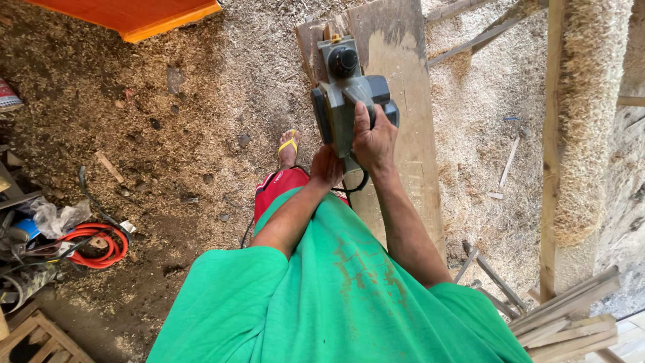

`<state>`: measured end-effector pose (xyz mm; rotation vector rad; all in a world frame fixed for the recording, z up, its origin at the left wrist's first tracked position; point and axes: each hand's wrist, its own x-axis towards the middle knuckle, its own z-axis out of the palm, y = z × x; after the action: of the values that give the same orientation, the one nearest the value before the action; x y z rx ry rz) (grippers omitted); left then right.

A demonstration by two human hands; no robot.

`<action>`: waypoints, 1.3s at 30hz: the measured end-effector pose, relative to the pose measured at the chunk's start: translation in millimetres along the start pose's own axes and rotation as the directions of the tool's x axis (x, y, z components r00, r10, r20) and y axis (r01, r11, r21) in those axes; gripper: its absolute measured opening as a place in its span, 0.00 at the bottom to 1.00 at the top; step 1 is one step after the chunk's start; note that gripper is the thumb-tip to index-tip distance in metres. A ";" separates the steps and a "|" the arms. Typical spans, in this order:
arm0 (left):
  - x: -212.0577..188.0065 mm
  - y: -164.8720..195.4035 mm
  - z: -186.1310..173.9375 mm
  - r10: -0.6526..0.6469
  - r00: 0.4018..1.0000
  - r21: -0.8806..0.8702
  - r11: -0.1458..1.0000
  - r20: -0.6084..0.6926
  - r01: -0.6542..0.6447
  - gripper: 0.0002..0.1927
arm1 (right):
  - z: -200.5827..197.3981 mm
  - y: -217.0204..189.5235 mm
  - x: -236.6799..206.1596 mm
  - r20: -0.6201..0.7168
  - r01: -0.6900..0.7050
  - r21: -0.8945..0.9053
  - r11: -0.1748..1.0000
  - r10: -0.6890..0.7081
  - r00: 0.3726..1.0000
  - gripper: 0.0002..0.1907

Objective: The person marks a wooden plank with a pencil, saws a piece of wood, and assembles a small wooden stool frame, positioning slats and hammering nails to fasten them. They then use an electric planer on a plank and adjust the assembled frame pieces.

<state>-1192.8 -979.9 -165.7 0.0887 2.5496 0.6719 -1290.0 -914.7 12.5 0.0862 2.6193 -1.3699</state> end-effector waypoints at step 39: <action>-36.7 11.9 -45.9 -0.158 0.895 -0.603 0.785 -0.417 -0.142 0.47 | -72.3 50.5 4.2 -0.141 -0.122 0.104 0.987 0.136 0.981 0.24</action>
<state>-1183.7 -996.7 -108.8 -0.3479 2.5786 1.6680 -1297.1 -826.7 11.2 0.3781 2.6105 -1.4940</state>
